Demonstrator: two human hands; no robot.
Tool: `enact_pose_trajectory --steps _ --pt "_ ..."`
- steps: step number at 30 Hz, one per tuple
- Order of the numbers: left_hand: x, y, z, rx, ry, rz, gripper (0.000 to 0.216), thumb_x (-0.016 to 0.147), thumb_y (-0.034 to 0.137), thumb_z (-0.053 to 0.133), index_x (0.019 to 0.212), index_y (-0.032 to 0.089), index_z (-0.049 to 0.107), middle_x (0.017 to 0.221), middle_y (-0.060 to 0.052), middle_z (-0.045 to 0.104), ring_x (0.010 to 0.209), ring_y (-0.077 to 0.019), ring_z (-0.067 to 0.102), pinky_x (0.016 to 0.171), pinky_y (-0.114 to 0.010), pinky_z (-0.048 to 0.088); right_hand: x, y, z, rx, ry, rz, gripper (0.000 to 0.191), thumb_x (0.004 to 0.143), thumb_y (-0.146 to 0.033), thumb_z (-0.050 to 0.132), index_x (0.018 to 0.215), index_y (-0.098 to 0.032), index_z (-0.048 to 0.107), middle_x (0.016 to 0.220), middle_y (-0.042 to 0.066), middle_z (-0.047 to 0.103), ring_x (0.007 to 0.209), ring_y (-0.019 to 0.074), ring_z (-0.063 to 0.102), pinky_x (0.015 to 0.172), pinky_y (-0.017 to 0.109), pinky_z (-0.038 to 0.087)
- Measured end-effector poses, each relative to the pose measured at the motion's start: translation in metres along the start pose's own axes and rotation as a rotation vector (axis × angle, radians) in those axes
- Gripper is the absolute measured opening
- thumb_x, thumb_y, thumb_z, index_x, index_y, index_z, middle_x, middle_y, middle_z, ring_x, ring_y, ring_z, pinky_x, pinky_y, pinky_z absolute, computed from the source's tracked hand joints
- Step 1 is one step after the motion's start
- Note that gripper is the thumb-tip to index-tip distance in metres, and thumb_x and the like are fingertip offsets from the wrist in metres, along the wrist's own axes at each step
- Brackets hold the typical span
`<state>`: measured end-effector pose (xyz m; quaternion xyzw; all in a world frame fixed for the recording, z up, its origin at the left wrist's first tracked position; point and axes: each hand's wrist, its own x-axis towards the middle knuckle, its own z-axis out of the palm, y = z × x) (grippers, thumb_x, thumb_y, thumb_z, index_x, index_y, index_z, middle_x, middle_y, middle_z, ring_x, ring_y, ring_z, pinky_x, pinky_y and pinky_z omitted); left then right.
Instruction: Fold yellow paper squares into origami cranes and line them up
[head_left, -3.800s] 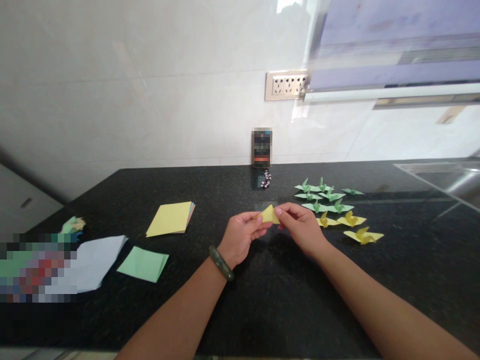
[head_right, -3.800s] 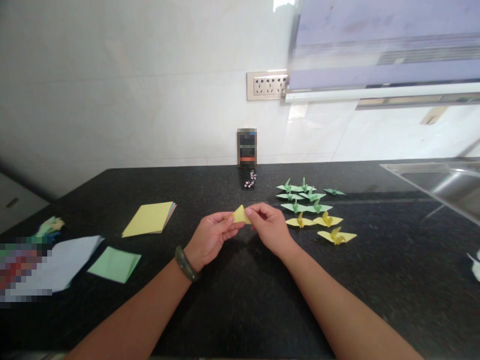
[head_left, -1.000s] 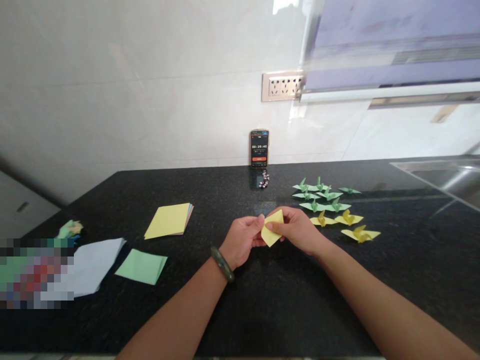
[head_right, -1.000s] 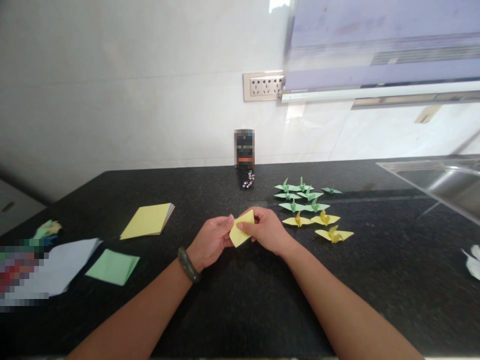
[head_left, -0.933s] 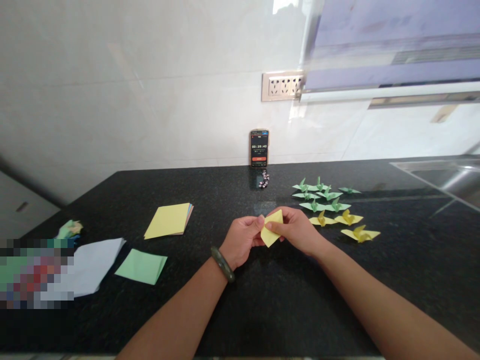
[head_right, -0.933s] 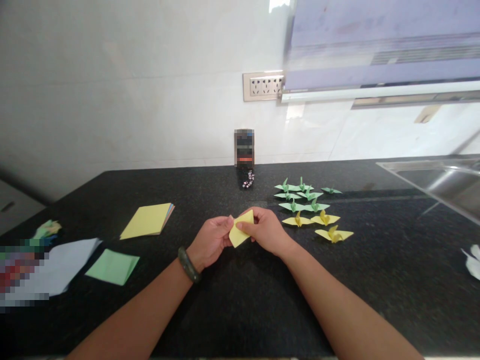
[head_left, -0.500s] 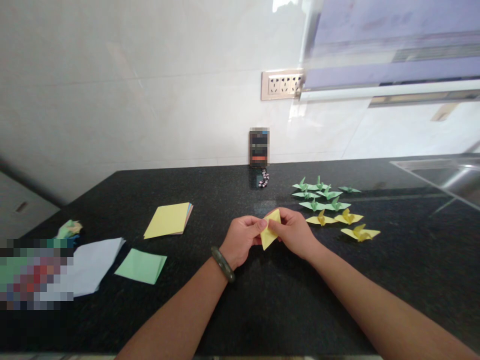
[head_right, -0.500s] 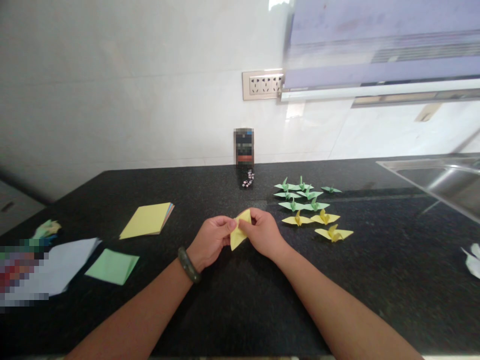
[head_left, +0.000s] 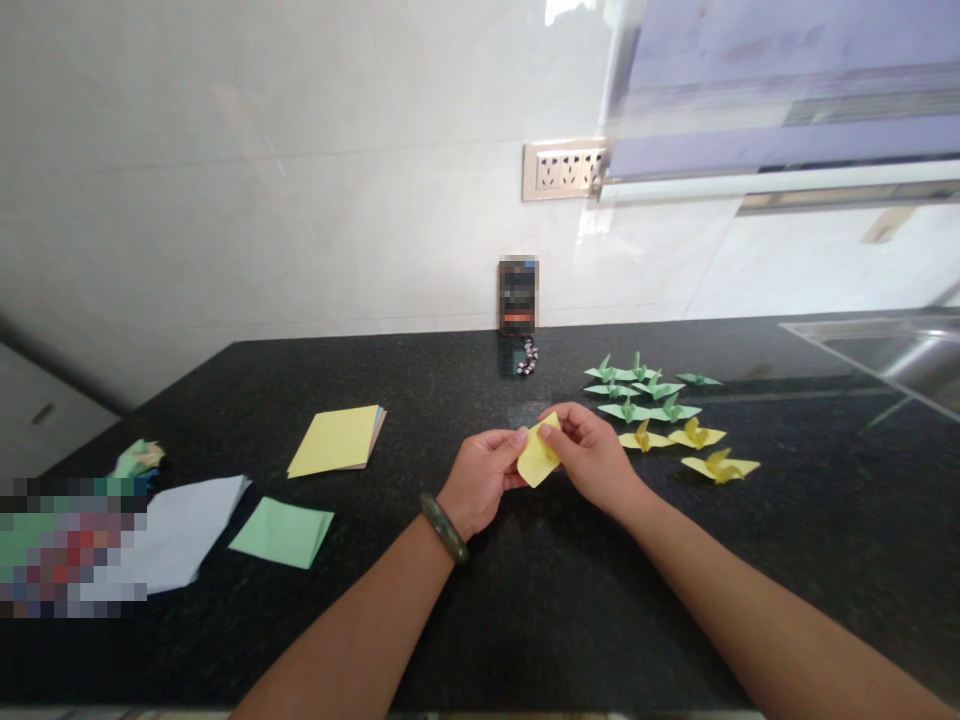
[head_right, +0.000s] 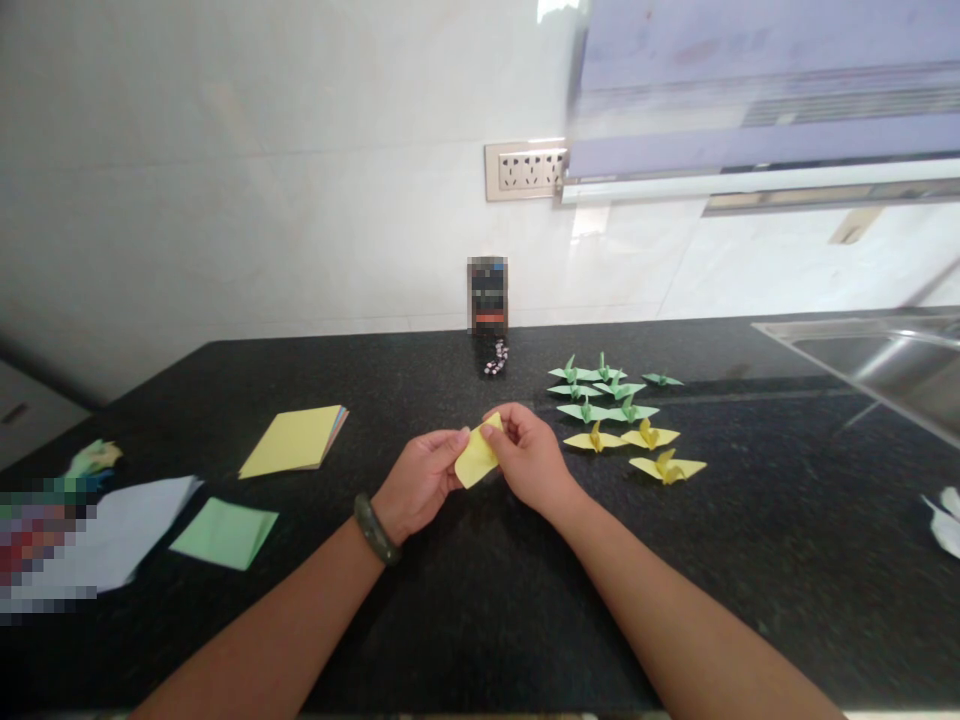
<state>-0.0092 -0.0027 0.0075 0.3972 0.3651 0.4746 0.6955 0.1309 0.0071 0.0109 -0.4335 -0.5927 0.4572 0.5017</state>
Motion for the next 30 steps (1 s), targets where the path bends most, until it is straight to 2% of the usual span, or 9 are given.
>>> enact_pose_trajectory --steps 7,11,21,27,30 --pt "-0.0017 0.0018 0.0022 0.025 0.041 -0.003 0.035 0.067 0.039 0.069 0.081 0.007 0.066 0.068 -0.008 0.066 0.058 -0.0142 0.061 0.057 -0.027 0.049 -0.0002 -0.0011 -0.0015 -0.141 0.025 -0.026 0.021 0.079 -0.036 0.051 0.080 -0.016 0.058 0.063 0.000 0.053 0.052 0.0105 0.047 0.047 0.022 0.040" --pt "-0.0019 0.0019 0.0024 0.059 0.081 0.003 0.035 0.060 0.037 0.074 0.076 0.007 0.066 0.063 -0.007 0.066 0.056 -0.0142 0.061 0.056 -0.027 0.049 -0.0005 -0.0021 -0.0011 -0.125 0.058 0.016 0.024 0.078 -0.037 0.052 0.083 -0.015 0.061 0.061 0.000 0.054 0.050 0.0107 0.047 0.045 0.023 0.040" --pt "-0.0022 0.0016 0.0017 0.273 0.089 0.040 0.029 0.060 0.036 0.073 0.069 0.010 0.063 0.060 -0.004 0.064 0.054 -0.0120 0.058 0.053 -0.024 0.048 -0.0023 -0.0048 0.0001 -0.104 0.074 0.021 0.025 0.076 -0.035 0.056 0.086 -0.015 0.066 0.061 0.000 0.056 0.048 0.0094 0.048 0.044 0.022 0.039" --pt "-0.0007 0.0029 0.0013 0.186 0.156 0.025 0.027 0.063 0.034 0.071 0.070 0.010 0.062 0.061 -0.004 0.063 0.054 -0.0118 0.058 0.054 -0.024 0.048 0.0015 -0.0051 -0.0019 0.137 0.082 0.075 0.031 0.075 -0.042 0.056 0.086 -0.015 0.067 0.066 0.001 0.060 0.052 0.0095 0.050 0.048 0.023 0.044" --pt "0.0010 0.0029 0.0004 0.114 0.192 0.049 0.027 0.063 0.034 0.070 0.072 0.010 0.062 0.062 -0.004 0.064 0.055 -0.0121 0.059 0.054 -0.024 0.048 0.0036 -0.0042 -0.0027 0.228 0.038 0.123 0.032 0.072 -0.043 0.061 0.085 -0.014 0.068 0.070 0.003 0.060 0.055 0.0097 0.051 0.047 0.022 0.044"
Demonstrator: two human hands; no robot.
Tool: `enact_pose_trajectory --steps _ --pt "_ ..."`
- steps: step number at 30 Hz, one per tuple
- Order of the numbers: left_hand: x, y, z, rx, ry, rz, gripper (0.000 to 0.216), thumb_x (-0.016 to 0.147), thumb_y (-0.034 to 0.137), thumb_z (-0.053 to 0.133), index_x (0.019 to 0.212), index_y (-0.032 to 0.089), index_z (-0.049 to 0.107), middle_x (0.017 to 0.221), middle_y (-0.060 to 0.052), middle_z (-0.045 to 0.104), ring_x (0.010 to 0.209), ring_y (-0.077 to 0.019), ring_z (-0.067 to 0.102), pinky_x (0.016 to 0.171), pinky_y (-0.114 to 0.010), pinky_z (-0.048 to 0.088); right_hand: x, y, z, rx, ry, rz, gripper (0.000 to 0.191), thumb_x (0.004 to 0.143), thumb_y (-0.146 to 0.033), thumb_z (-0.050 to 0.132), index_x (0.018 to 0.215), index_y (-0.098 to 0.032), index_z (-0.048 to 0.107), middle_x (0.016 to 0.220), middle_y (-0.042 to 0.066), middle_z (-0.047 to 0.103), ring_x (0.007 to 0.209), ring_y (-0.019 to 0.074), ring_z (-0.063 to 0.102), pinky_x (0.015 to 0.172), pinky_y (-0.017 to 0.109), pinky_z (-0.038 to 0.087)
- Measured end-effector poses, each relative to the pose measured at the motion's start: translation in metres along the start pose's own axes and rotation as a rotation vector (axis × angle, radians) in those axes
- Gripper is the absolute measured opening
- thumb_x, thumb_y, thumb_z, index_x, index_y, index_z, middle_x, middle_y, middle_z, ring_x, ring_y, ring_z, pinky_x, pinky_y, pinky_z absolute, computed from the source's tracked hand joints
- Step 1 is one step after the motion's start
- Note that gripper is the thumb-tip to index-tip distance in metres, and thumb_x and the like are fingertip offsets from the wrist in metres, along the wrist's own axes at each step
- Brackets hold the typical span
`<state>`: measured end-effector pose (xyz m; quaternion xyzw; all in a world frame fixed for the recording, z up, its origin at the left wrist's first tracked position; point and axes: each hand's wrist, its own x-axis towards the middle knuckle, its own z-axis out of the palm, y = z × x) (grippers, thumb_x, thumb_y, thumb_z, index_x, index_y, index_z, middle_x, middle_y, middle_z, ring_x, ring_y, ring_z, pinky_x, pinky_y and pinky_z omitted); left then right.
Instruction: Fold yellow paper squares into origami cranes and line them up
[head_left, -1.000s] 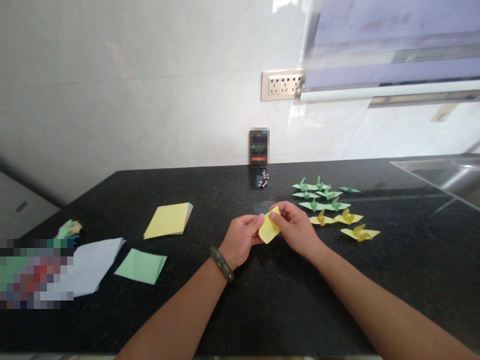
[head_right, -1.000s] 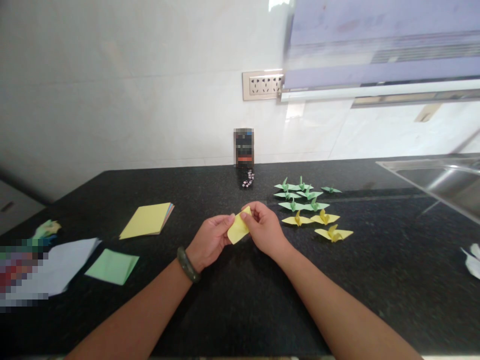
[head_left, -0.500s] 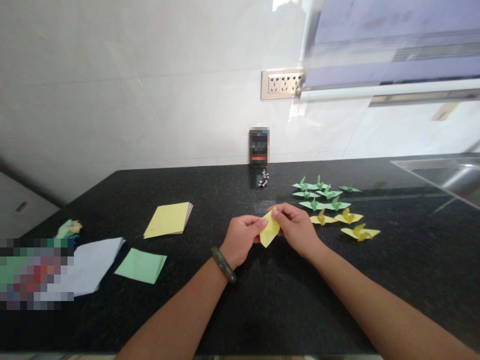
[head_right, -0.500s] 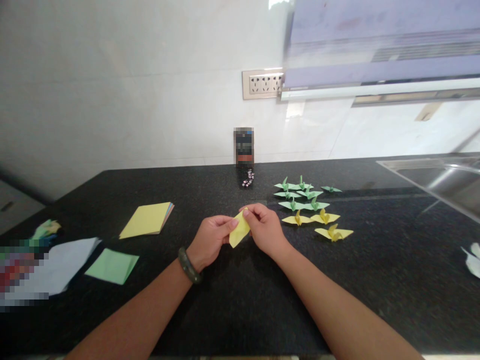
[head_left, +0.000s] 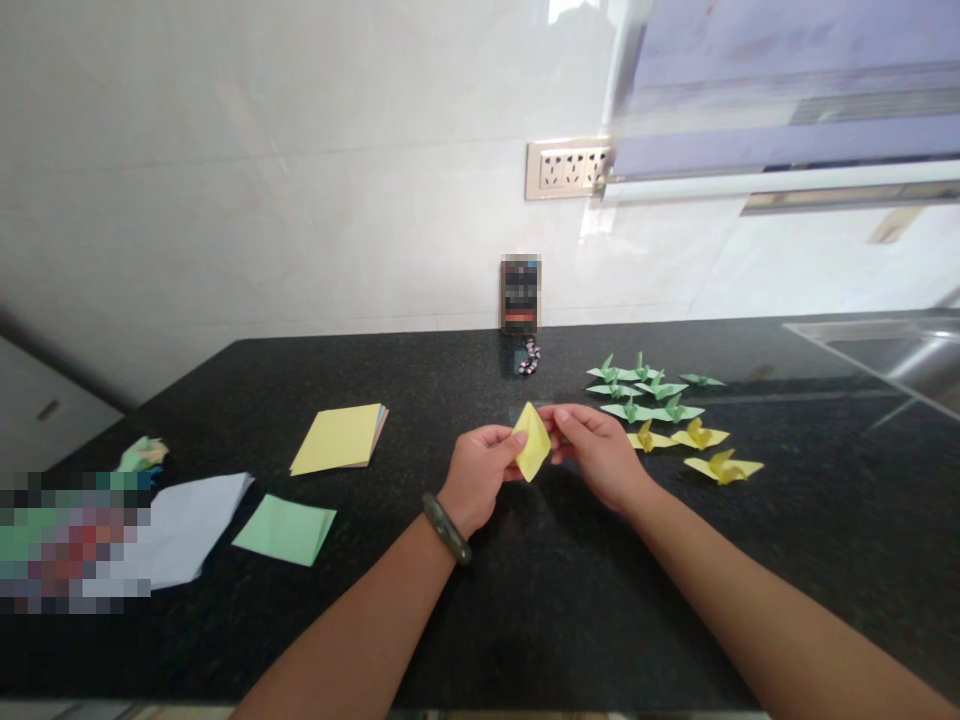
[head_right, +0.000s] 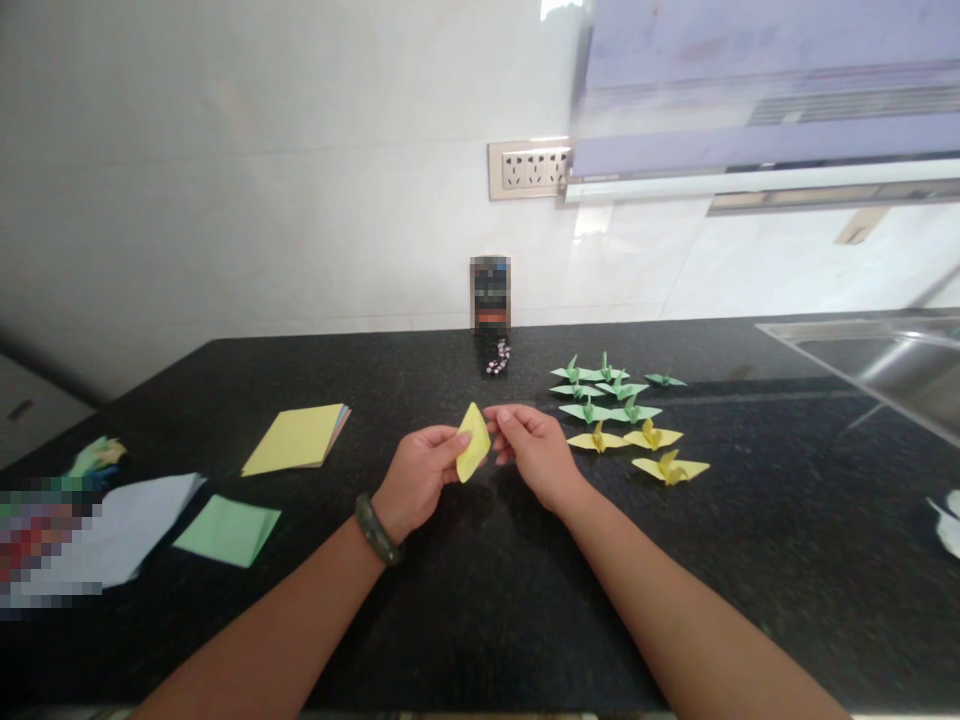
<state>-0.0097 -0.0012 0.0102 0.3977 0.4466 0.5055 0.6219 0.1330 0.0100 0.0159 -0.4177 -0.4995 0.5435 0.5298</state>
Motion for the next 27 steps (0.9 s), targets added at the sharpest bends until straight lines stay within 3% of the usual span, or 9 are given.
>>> enact_pose_trajectory --steps 5,9,23,27 --pt "0.000 0.001 0.000 -0.054 0.003 0.053 0.027 0.066 0.036 0.068 0.074 0.011 0.062 0.064 -0.004 0.064 0.055 -0.0115 0.058 0.053 -0.024 0.047 -0.003 0.003 0.004 0.058 -0.089 0.086 0.029 0.069 -0.038 0.066 0.086 -0.014 0.068 0.058 -0.002 0.055 0.050 0.0072 0.047 0.044 0.019 0.042" --pt "-0.002 0.001 0.001 -0.013 -0.037 0.059 0.029 0.065 0.037 0.068 0.077 0.011 0.062 0.064 -0.003 0.064 0.054 -0.0128 0.059 0.054 -0.026 0.048 -0.006 0.005 0.008 0.108 -0.112 0.138 0.031 0.067 -0.038 0.069 0.087 -0.014 0.067 0.060 -0.001 0.058 0.047 0.0057 0.047 0.043 0.018 0.040" --pt "-0.004 0.001 0.002 0.142 -0.141 0.102 0.022 0.070 0.034 0.065 0.073 0.013 0.059 0.061 -0.002 0.063 0.055 -0.0112 0.058 0.057 -0.024 0.046 -0.005 0.004 0.007 -0.042 -0.018 0.073 0.028 0.062 -0.040 0.071 0.065 -0.013 0.063 0.052 -0.001 0.057 0.043 0.0066 0.045 0.041 0.020 0.035" --pt "-0.004 0.005 0.001 0.162 -0.067 0.122 0.022 0.068 0.034 0.067 0.075 0.013 0.064 0.068 -0.003 0.064 0.062 -0.0128 0.059 0.064 -0.027 0.048 -0.003 0.001 0.000 -0.113 -0.079 0.097 0.029 0.064 -0.041 0.069 0.062 -0.013 0.061 0.052 -0.002 0.056 0.043 0.0061 0.043 0.041 0.020 0.035"
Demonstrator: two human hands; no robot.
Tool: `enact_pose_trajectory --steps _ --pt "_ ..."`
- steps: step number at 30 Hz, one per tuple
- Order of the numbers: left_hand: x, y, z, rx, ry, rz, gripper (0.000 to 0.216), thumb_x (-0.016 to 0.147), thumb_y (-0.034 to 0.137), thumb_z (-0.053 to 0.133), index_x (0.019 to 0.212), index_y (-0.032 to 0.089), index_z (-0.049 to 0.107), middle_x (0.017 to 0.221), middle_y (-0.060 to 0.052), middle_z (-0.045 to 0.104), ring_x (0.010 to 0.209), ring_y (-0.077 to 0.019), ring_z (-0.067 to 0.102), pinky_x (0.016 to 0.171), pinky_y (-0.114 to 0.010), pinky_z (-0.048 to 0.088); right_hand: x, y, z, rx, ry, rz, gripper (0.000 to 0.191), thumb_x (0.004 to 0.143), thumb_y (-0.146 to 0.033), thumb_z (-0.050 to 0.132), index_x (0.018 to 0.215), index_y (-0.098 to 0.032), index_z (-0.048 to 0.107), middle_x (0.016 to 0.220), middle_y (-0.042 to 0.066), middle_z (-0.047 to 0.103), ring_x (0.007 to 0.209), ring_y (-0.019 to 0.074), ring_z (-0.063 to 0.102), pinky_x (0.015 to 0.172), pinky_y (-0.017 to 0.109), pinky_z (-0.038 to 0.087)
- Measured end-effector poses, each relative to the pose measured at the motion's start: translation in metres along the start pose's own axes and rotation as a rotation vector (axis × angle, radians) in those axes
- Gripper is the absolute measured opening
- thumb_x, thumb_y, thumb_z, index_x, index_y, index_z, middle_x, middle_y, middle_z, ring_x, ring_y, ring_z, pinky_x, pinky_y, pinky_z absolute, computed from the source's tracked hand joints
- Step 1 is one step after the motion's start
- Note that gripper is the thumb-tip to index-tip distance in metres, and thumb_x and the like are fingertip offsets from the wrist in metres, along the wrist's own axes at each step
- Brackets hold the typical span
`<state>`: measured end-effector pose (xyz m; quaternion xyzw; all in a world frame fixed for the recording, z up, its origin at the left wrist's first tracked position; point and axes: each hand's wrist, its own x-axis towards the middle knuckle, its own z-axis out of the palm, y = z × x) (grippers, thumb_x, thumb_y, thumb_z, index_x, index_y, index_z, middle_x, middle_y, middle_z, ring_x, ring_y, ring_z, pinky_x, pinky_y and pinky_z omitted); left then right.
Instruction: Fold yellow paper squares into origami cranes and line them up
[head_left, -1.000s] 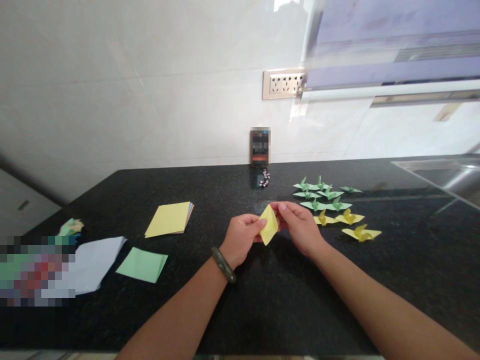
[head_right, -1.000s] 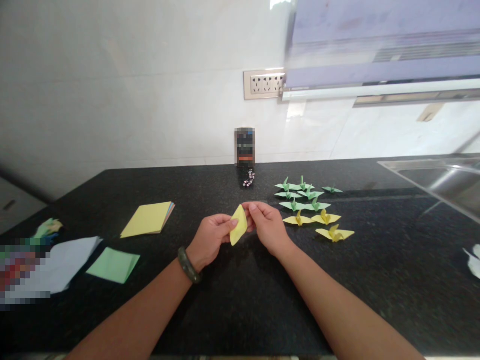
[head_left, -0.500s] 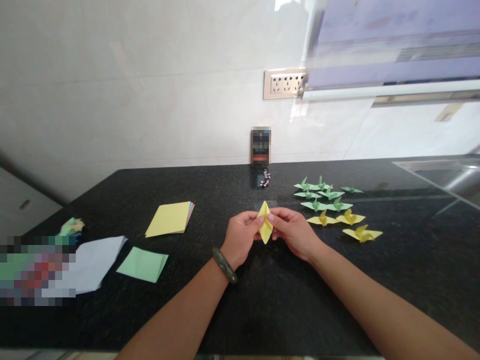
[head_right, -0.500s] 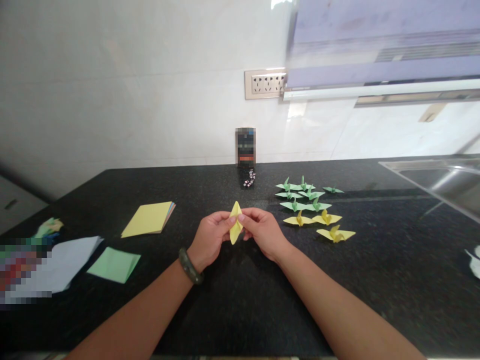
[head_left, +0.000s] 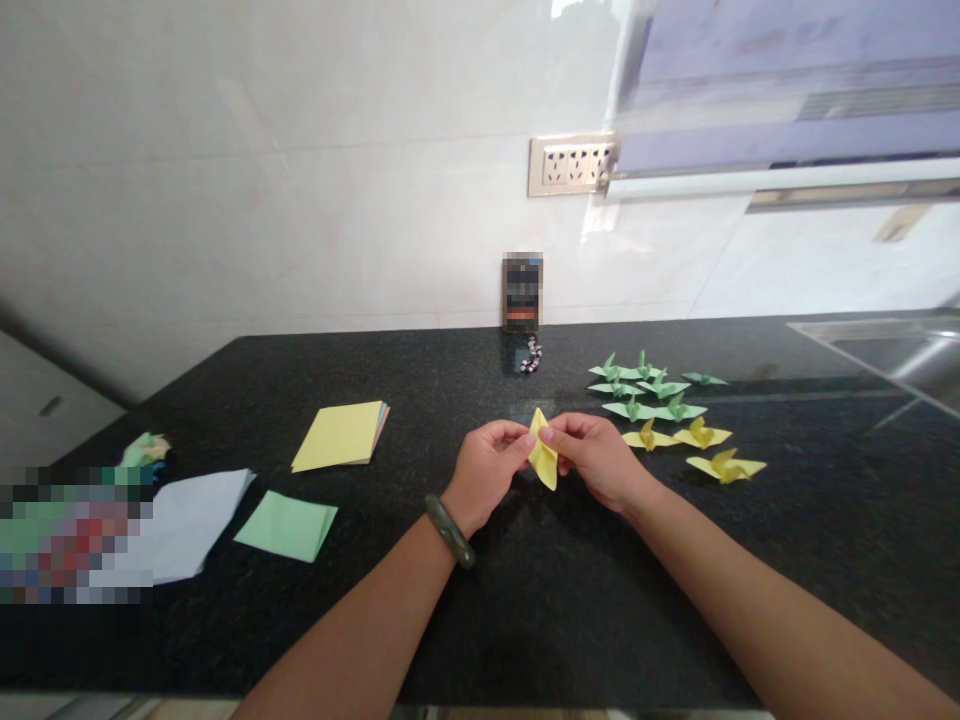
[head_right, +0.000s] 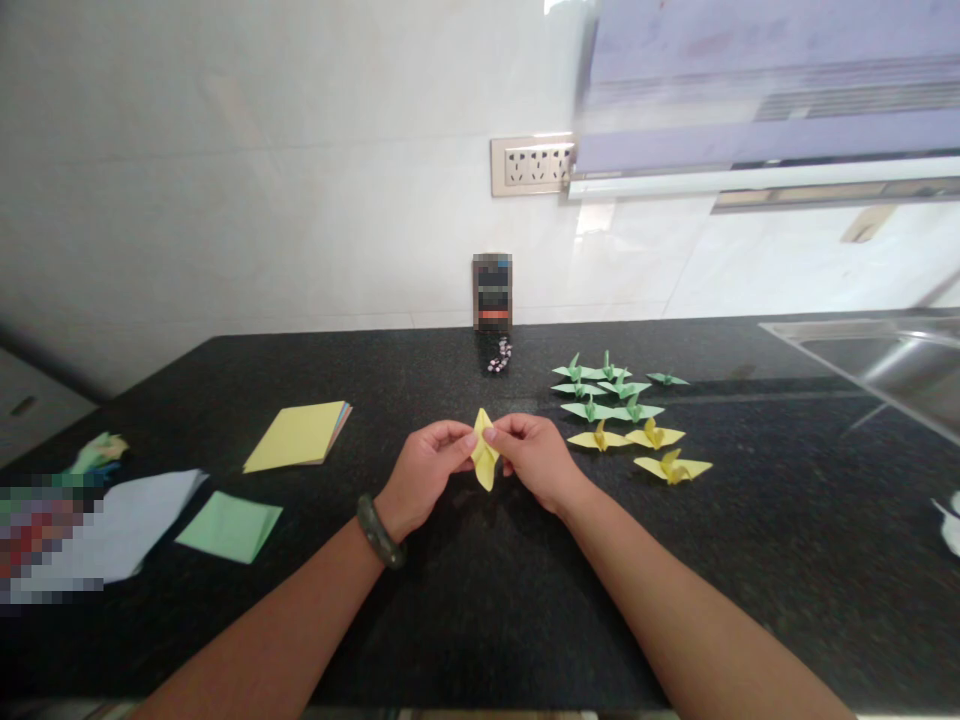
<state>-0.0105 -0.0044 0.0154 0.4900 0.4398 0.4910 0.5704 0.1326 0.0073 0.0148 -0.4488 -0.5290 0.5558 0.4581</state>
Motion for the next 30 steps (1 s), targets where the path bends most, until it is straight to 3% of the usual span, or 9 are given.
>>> enact_pose_trajectory --steps 6,11,24,30 --pt "0.0014 -0.0016 -0.0034 -0.056 0.019 -0.010 0.029 0.069 0.037 0.066 0.081 0.011 0.069 0.068 -0.005 0.066 0.061 -0.0144 0.060 0.063 -0.029 0.049 -0.0042 -0.0057 0.0001 -0.063 -0.156 0.092 0.031 0.061 -0.042 0.071 0.059 -0.012 0.062 0.050 -0.002 0.055 0.041 0.0051 0.041 0.039 0.019 0.034" --pt "0.0019 -0.0028 -0.0043 -0.047 0.031 -0.014 0.028 0.066 0.036 0.068 0.079 0.011 0.069 0.066 -0.005 0.066 0.060 -0.0149 0.060 0.061 -0.029 0.049 -0.0065 -0.0092 0.0023 -0.079 -0.155 0.091 0.031 0.061 -0.042 0.071 0.057 -0.012 0.062 0.047 -0.002 0.054 0.039 0.0047 0.040 0.038 0.019 0.033" --pt "0.0009 -0.0029 -0.0048 0.274 0.106 0.151 0.024 0.069 0.038 0.063 0.065 0.015 0.066 0.054 -0.002 0.060 0.049 -0.0123 0.052 0.048 -0.023 0.039 -0.0058 -0.0072 0.0018 -0.139 -0.139 0.071 0.029 0.061 -0.040 0.072 0.058 -0.012 0.063 0.049 -0.002 0.056 0.039 0.0047 0.040 0.036 0.018 0.034" --pt "0.0012 -0.0037 -0.0046 0.322 0.223 0.239 0.025 0.072 0.039 0.060 0.065 0.016 0.066 0.057 -0.002 0.061 0.051 -0.0125 0.051 0.051 -0.023 0.039 -0.0061 -0.0013 0.0058 -0.031 -0.136 0.173 0.028 0.064 -0.038 0.069 0.054 -0.014 0.057 0.040 -0.006 0.044 0.035 0.0038 0.035 0.034 0.017 0.032"
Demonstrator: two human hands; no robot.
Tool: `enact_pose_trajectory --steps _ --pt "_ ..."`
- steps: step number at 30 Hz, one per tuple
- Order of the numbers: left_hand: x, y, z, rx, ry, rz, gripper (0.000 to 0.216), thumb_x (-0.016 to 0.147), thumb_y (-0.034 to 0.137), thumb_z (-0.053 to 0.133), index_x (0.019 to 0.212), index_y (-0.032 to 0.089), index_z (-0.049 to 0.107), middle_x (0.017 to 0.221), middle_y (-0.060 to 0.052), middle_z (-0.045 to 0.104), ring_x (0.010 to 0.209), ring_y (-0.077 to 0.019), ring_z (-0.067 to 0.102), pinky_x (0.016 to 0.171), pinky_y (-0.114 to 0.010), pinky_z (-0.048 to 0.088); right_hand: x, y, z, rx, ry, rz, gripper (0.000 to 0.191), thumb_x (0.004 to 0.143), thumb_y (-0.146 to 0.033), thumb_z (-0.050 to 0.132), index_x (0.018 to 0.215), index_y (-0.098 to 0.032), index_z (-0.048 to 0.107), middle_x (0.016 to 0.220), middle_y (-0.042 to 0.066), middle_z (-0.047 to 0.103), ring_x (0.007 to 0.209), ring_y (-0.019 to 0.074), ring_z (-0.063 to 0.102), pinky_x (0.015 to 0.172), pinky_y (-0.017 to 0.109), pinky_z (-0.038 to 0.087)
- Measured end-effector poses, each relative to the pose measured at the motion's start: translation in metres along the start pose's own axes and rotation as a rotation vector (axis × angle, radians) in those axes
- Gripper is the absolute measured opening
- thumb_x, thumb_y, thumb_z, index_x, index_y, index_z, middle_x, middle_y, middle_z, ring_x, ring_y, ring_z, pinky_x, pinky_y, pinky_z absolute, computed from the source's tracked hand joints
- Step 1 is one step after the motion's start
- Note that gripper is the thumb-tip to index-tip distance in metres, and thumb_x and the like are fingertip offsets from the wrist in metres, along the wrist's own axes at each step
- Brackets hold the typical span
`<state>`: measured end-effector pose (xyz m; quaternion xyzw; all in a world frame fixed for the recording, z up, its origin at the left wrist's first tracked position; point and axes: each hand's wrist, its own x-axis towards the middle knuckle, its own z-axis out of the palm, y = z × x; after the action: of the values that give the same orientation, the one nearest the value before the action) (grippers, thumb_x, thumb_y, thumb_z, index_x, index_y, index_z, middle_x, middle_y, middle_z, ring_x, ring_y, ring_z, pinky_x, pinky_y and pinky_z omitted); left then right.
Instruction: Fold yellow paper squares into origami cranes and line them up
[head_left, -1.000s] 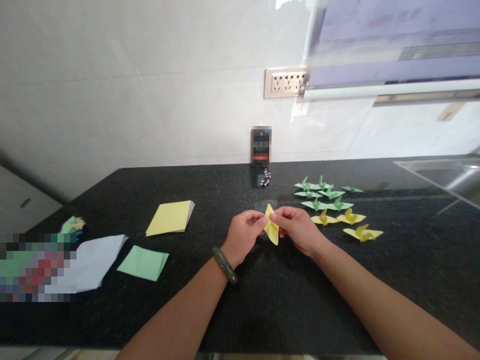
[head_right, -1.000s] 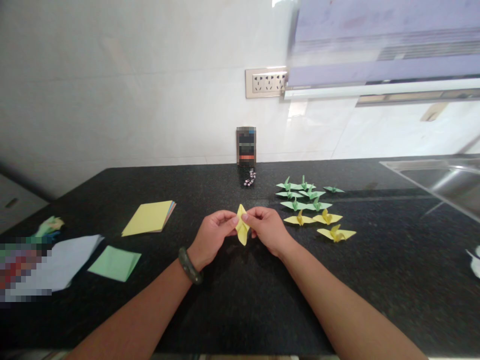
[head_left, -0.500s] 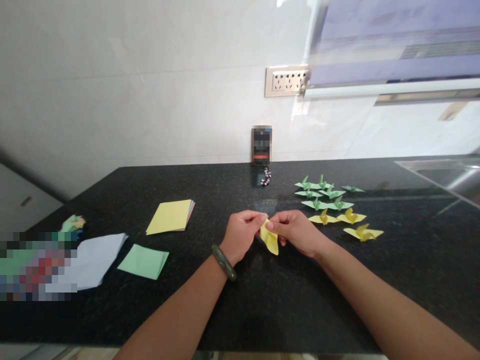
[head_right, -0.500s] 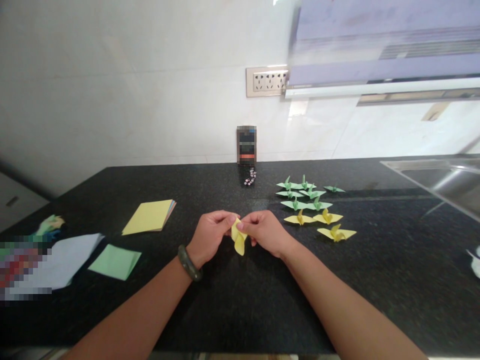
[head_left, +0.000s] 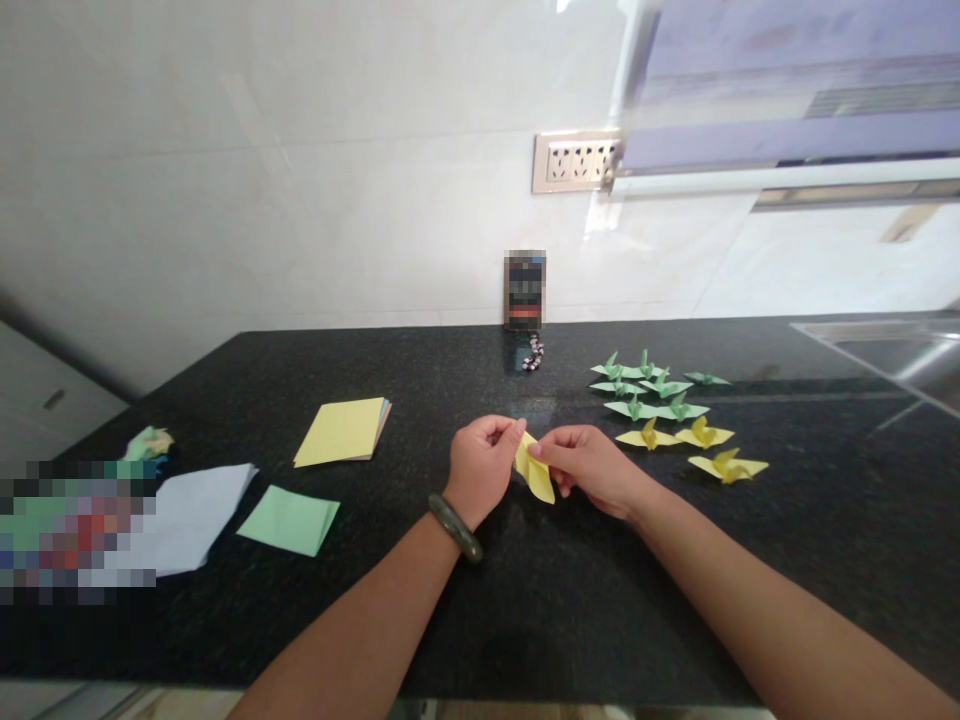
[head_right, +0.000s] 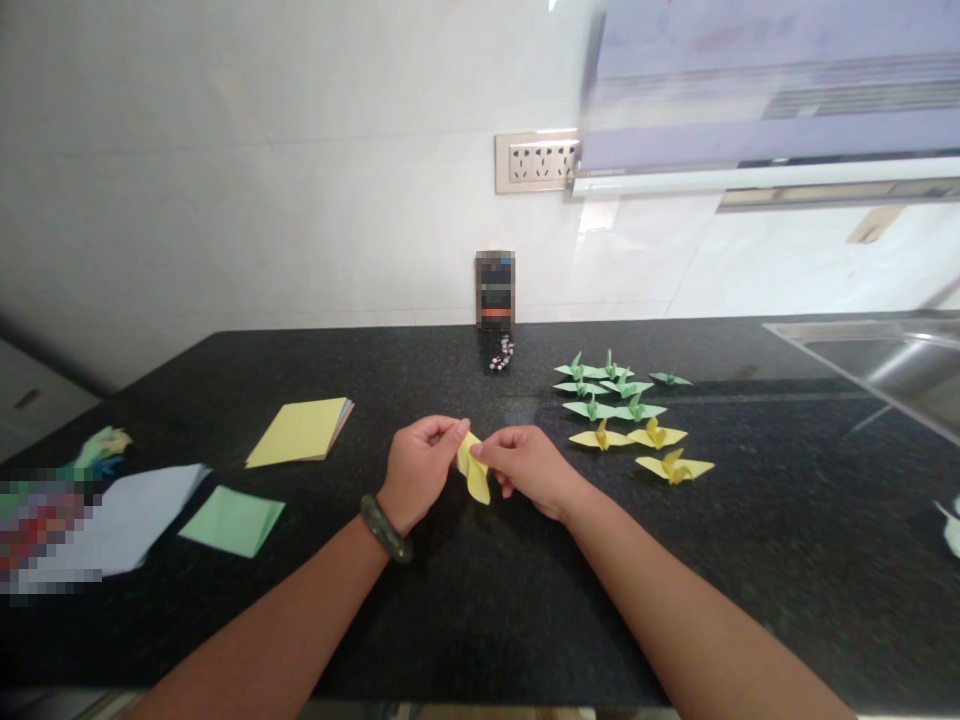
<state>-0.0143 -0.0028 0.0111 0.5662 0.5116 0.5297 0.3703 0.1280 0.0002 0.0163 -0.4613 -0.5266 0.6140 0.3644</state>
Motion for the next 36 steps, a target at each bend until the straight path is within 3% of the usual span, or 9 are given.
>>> enact_pose_trajectory --steps 6,10,13,17,22,29,36 --pt "0.000 0.000 0.000 0.089 0.095 0.081 0.024 0.074 0.037 0.059 0.066 0.016 0.066 0.063 -0.003 0.063 0.059 -0.0140 0.055 0.058 -0.024 0.042 -0.001 -0.003 0.000 0.023 0.013 0.034 0.030 0.066 -0.036 0.068 0.053 -0.014 0.052 0.040 -0.007 0.042 0.035 0.0031 0.035 0.033 0.014 0.033" --pt "0.005 -0.003 -0.005 0.052 0.238 0.026 0.027 0.074 0.040 0.058 0.069 0.016 0.066 0.063 -0.003 0.063 0.056 -0.0131 0.054 0.055 -0.024 0.042 -0.003 -0.008 0.001 0.054 0.006 0.001 0.032 0.070 -0.045 0.063 0.065 -0.014 0.057 0.055 -0.003 0.052 0.044 0.0054 0.044 0.034 0.014 0.038" --pt "0.008 -0.005 -0.006 0.004 0.303 -0.024 0.029 0.073 0.043 0.059 0.070 0.015 0.067 0.061 -0.002 0.063 0.054 -0.0127 0.054 0.052 -0.023 0.043 -0.004 -0.008 0.002 -0.012 -0.008 -0.008 0.026 0.066 -0.037 0.067 0.077 -0.014 0.060 0.067 0.000 0.059 0.049 0.0060 0.049 0.037 0.014 0.040" --pt "0.007 -0.002 -0.002 -0.049 0.232 -0.077 0.027 0.072 0.040 0.060 0.072 0.013 0.065 0.061 -0.003 0.064 0.054 -0.0130 0.058 0.050 -0.022 0.045 0.001 -0.005 -0.002 -0.070 0.131 -0.035 0.018 0.069 -0.028 0.061 0.077 -0.013 0.061 0.058 -0.001 0.058 0.044 0.0061 0.047 0.038 0.016 0.039" --pt "-0.001 0.005 0.007 -0.186 0.004 -0.301 0.013 0.071 0.023 0.063 0.075 0.011 0.059 0.062 -0.004 0.065 0.056 -0.0126 0.062 0.049 -0.019 0.046 0.008 -0.004 -0.015 -0.281 0.403 -0.233 0.021 0.071 -0.034 0.056 0.074 -0.014 0.062 0.051 -0.002 0.053 0.041 0.0085 0.044 0.039 0.021 0.037" --pt "-0.004 0.008 0.009 -0.380 -0.114 -0.491 0.012 0.072 0.010 0.061 0.084 0.009 0.059 0.064 -0.005 0.066 0.054 -0.0093 0.062 0.052 -0.017 0.048 0.011 0.001 -0.019 -0.449 0.429 -0.366 0.019 0.069 -0.029 0.055 0.078 -0.014 0.064 0.065 0.003 0.062 0.054 0.0133 0.052 0.051 0.025 0.041" --pt "-0.004 0.008 0.010 -0.343 -0.080 -0.468 0.002 0.072 0.008 0.062 0.074 0.007 0.061 0.058 -0.005 0.065 0.051 -0.0092 0.062 0.050 -0.017 0.048 0.007 -0.001 -0.017 -0.546 0.499 -0.385 0.020 0.072 -0.028 0.052 0.076 -0.015 0.066 0.062 0.002 0.061 0.054 0.0133 0.051 0.052 0.025 0.039"
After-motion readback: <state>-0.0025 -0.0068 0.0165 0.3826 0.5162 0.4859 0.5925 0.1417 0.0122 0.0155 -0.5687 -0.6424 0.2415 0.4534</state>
